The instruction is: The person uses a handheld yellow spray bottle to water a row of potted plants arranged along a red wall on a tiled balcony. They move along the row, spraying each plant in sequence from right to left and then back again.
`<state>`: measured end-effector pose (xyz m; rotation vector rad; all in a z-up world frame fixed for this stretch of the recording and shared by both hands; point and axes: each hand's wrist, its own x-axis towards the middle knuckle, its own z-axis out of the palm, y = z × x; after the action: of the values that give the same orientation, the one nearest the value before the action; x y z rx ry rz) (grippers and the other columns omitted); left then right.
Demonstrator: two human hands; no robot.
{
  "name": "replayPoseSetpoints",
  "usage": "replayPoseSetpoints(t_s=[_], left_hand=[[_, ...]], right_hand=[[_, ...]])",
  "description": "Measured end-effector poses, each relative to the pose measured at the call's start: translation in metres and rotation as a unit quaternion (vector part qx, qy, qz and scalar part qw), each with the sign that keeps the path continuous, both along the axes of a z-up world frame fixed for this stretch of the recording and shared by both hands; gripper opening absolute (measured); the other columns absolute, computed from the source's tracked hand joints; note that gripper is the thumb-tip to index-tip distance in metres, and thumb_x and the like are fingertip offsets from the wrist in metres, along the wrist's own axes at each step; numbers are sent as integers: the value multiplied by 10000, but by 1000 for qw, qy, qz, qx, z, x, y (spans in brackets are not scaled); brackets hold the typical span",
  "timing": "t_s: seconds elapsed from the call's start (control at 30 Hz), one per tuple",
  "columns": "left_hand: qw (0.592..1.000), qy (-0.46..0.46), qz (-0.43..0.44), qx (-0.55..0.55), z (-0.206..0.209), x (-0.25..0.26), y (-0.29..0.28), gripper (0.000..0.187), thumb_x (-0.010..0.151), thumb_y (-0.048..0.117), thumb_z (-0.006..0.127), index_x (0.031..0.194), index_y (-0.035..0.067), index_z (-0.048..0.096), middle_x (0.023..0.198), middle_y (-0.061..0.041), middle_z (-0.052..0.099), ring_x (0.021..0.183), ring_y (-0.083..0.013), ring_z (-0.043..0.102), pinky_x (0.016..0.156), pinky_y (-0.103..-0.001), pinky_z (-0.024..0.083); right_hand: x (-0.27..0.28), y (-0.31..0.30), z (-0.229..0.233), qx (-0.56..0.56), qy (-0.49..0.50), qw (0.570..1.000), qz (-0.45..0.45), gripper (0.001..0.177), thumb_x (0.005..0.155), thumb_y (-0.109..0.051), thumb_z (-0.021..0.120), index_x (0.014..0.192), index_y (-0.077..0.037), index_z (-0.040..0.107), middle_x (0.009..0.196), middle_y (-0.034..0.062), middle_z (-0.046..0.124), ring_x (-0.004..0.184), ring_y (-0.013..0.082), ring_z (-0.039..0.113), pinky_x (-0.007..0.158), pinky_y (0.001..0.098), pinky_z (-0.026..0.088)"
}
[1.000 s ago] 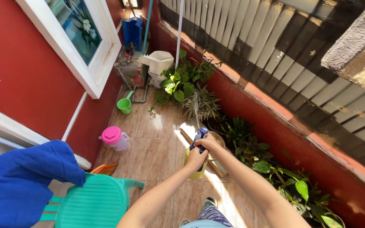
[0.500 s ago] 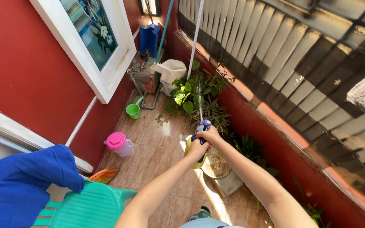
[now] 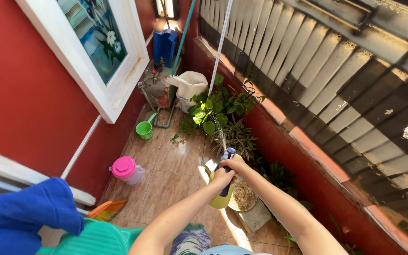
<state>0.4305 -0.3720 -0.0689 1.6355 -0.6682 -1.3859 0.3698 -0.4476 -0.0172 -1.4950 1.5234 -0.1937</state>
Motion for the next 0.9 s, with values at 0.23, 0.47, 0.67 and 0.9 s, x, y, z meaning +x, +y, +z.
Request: replayPoseSetpoints(t_s=[0.23,0.47,0.67,0.9], left_hand=[[996,-43,-76,-27,18,53,-42,267,794,229,709,814,-37,693,675,-92,721,570,-161,734,603,-298,632],[991,-81,-87,-53,56,123,-47,218,796,221,706,767,7,680,652,-48,703,578,-124,728,625,-272,605],[994,-77,-76,-23,37,162,-32,227,789,221,706,779,-5,695,648,-68,694,574,-145,727,607,-267,615],[992,-58,-112,20,3,175,-15,251,798,242,713,828,-6,691,667,-62,706,585,-140,736,613,-269,630]], right_hand=[[41,-21,47,-24,-3,998,-53,620,505,-319,897,1045,-56,743,1068,138,750,1144,278,683,961,418,515],[102,-43,53,-57,-7,997,-43,651,500,-363,891,1069,-85,741,1122,109,738,1185,261,659,988,426,500],[143,-29,29,-30,-39,998,-30,640,505,-354,877,1062,-62,756,1135,126,745,1202,268,655,1000,414,499],[153,-8,-4,-4,6,1000,-25,628,510,-396,864,1046,-83,765,1148,105,749,1215,237,653,1027,400,497]])
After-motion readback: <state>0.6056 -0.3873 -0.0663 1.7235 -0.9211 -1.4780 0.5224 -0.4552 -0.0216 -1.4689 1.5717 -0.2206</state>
